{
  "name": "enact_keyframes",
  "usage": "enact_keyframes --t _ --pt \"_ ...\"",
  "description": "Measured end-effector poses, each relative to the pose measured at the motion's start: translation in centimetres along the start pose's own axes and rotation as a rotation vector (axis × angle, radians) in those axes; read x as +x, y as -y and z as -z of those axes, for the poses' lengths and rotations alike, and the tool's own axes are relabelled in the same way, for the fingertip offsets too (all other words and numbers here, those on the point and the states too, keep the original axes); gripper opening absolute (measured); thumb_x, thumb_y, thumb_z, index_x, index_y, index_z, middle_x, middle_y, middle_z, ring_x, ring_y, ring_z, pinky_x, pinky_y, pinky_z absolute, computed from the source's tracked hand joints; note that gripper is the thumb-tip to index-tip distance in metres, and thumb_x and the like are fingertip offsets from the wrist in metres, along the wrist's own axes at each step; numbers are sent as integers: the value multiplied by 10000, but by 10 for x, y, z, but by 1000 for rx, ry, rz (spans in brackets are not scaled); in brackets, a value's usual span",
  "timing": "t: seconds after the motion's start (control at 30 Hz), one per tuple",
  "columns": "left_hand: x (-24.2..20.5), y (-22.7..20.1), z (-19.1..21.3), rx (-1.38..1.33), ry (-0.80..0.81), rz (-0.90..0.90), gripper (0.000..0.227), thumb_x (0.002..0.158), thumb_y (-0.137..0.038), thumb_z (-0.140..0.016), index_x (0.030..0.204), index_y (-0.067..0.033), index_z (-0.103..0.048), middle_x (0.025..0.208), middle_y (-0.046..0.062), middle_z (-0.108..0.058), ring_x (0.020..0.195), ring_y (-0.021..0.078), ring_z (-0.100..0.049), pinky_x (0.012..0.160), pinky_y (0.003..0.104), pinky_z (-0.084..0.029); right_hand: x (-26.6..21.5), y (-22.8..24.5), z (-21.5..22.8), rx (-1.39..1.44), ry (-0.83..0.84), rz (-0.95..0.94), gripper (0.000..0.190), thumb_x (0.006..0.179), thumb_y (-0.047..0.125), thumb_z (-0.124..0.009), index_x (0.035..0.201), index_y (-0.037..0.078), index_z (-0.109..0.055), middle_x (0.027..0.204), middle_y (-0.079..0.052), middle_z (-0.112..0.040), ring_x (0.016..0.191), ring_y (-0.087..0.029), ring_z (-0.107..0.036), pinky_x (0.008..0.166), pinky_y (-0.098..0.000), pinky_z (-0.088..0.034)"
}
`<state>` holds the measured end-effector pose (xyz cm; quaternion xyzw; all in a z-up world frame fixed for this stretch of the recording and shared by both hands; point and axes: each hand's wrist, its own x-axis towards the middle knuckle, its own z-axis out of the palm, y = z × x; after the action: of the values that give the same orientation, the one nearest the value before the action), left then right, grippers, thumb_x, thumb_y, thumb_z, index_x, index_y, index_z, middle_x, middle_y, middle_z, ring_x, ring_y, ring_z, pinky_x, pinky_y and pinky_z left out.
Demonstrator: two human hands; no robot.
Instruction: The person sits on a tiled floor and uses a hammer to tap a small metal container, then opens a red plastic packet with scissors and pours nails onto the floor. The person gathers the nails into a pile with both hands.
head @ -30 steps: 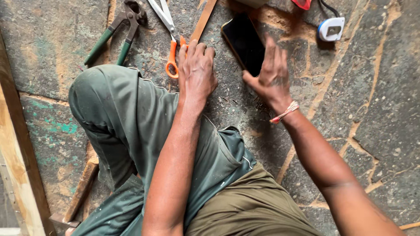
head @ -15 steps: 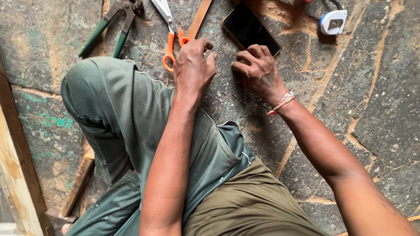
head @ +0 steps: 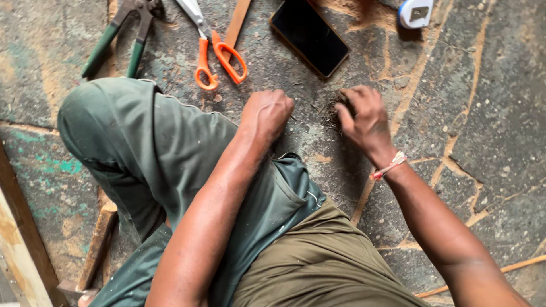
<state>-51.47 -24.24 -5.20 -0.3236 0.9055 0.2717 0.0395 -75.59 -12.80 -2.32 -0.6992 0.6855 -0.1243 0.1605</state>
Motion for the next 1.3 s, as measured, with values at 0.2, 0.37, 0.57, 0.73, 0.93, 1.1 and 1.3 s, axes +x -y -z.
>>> enact_keyframes --t 0.2,0.37,0.57,0.73,0.93,1.1,1.3 --pt "-6 -1 17 -205 -176 2 208 578 -40 -755 757 -5 -655 836 196 -692 800 386 -699 694 457 -587 -22 15 -11 83 14 -46 338 992 72 -699 1310 -33 -660 1224 -202 -659 1118 -292 -641 950 -371 -604" --pt "1 -3 35 -362 8 193 100 735 46 -633 818 4 -596 825 176 -652 788 327 -687 740 427 -591 -10 27 -15 -68 -79 27 581 872 292 -827 1238 -123 -649 1130 -244 -640 1036 -344 -621 873 -412 -579" --pt "0 -2 43 -500 -106 210 201 756 90 -557 899 -2 -664 858 145 -679 833 270 -705 790 381 -610 -13 30 -9 28 -31 14 367 928 205 -802 1188 -31 -700 1151 -176 -663 1069 -292 -636 902 -382 -596" --pt "2 -1 42 -445 -101 313 308 768 61 -567 1006 -16 -748 944 168 -676 886 299 -692 847 402 -587 -9 27 -18 19 -31 94 271 931 148 -790 1168 29 -736 1118 -162 -680 1041 -276 -625 826 -340 -590" --pt "-1 -4 54 -475 -145 394 263 803 16 -576 984 -21 -765 981 211 -708 930 345 -708 898 442 -573 -9 30 -17 47 -44 124 78 955 110 -774 995 51 -743 1065 -87 -683 1021 -240 -623 869 -358 -579" --pt "-2 -6 57 -505 26 414 309 764 29 -605 1035 -46 -735 897 197 -754 864 312 -757 871 417 -596 -14 21 -15 5 -43 194 97 935 113 -743 965 33 -697 1035 -130 -680 1030 -263 -630 937 -410 -564" --pt "-2 -6 44 -401 81 297 239 718 6 -732 930 -93 -781 927 147 -761 883 302 -742 856 410 -591 -29 -5 -8 367 -113 -164 68 1010 106 -655 1043 63 -696 1028 -106 -737 934 -188 -717 814 -333 -621"
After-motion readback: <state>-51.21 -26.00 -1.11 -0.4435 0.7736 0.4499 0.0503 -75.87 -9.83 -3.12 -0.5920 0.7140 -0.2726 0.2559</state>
